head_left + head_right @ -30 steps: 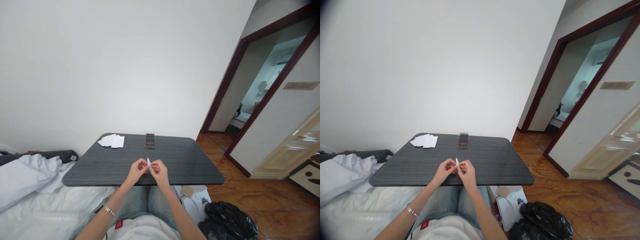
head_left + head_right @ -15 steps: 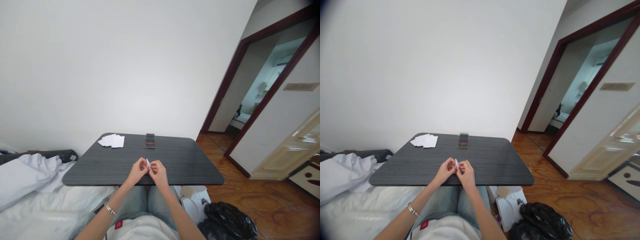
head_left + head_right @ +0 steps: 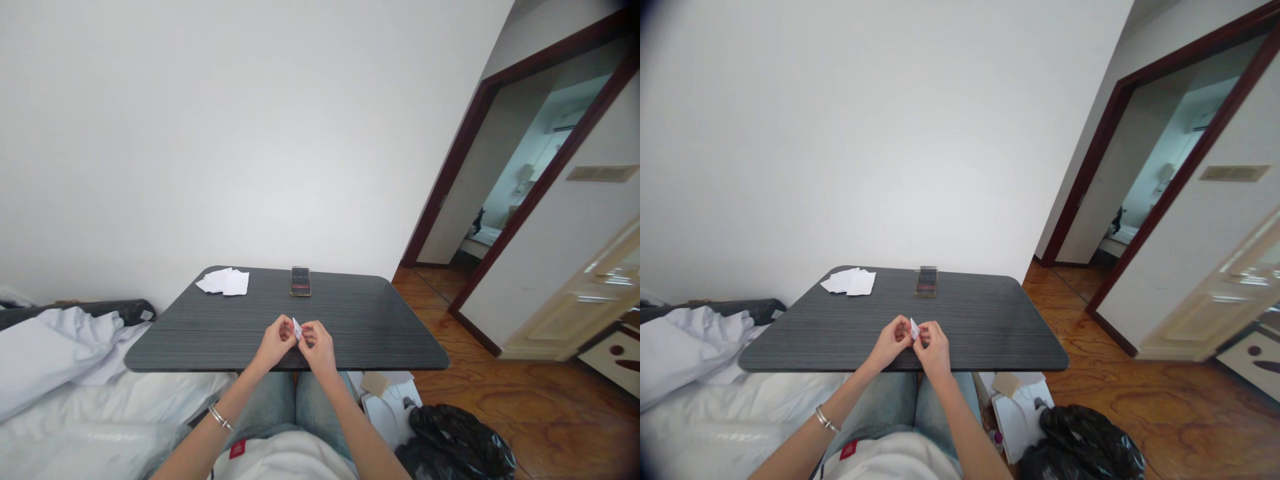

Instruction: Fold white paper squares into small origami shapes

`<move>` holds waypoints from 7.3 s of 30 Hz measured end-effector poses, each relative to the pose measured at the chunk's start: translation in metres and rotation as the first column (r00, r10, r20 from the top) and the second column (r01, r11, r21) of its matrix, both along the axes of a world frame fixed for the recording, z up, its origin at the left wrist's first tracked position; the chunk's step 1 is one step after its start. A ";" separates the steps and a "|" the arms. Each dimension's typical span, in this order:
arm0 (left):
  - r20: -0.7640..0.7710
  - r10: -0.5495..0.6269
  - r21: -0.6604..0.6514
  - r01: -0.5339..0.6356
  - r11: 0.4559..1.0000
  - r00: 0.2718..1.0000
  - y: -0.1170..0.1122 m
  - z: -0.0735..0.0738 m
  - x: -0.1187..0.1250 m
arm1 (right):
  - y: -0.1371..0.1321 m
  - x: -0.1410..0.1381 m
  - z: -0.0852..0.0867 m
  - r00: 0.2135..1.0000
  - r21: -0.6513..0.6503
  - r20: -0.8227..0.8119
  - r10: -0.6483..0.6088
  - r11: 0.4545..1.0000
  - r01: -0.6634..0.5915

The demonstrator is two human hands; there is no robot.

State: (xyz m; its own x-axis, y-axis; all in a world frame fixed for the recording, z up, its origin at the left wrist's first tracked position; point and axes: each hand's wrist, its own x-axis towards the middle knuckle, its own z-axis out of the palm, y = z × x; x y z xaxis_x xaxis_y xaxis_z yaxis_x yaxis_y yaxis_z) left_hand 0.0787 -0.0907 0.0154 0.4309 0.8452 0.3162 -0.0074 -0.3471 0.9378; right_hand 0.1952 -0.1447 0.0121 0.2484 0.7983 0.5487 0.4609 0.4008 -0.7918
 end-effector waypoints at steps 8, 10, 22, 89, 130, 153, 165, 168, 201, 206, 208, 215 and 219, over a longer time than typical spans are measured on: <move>-0.020 0.018 0.022 -0.017 1.000 1.000 0.001 -0.002 -0.001 | 0.000 0.001 -0.001 1.000 -0.013 -0.009 -0.011 1.000 0.011; -0.022 0.017 0.018 -0.017 1.000 1.000 0.001 -0.001 -0.002 | 0.000 0.001 -0.001 1.000 -0.015 -0.009 -0.006 1.000 0.006; -0.049 -0.021 0.072 0.025 0.997 0.999 -0.007 0.005 0.000 | -0.001 0.000 0.000 0.998 -0.020 0.046 -0.047 0.999 0.048; -0.096 -0.029 0.088 0.038 0.995 0.995 -0.003 0.001 -0.001 | -0.005 -0.003 -0.004 0.896 0.140 0.367 -0.250 0.967 0.213; 0.192 0.027 -0.213 0.015 0.977 0.981 0.006 0.008 -0.010 | 0.005 0.005 -0.004 0.956 -0.029 -0.211 0.206 0.976 -0.217; 0.117 0.007 -0.093 0.004 0.996 0.993 0.003 0.009 -0.009 | 0.007 0.015 -0.004 0.870 0.040 -0.462 0.175 0.983 -0.177; 0.077 0.022 -0.006 -0.022 1.000 0.997 0.000 0.011 -0.010 | 0.007 0.014 -0.003 0.845 0.048 -0.499 0.193 0.979 -0.196; 0.065 0.021 -0.012 -0.021 1.000 0.998 0.000 0.011 -0.010 | 0.007 0.014 -0.003 0.847 0.039 -0.497 0.188 0.980 -0.195; 0.136 0.006 -0.224 0.025 0.974 0.991 0.004 0.006 -0.007 | 0.014 0.017 -0.010 0.867 0.001 -0.475 0.147 0.986 -0.166; 0.171 -0.030 -0.288 0.079 0.954 0.985 0.006 0.005 -0.010 | 0.012 0.018 -0.008 0.868 0.068 -0.463 0.180 0.983 -0.168; 0.190 -0.046 -0.306 0.104 0.947 0.981 0.006 0.006 -0.012 | 0.010 0.017 -0.005 0.869 0.086 -0.451 0.202 0.979 -0.183; 0.251 -0.086 -0.344 0.172 0.923 0.964 0.005 0.007 -0.014 | 0.007 0.018 -0.001 0.798 0.037 -0.557 0.231 0.966 -0.254; 0.278 -0.078 -0.330 0.172 0.928 0.957 0.004 0.008 -0.014 | 0.010 0.020 -0.001 0.730 -0.024 -0.646 0.222 0.951 -0.310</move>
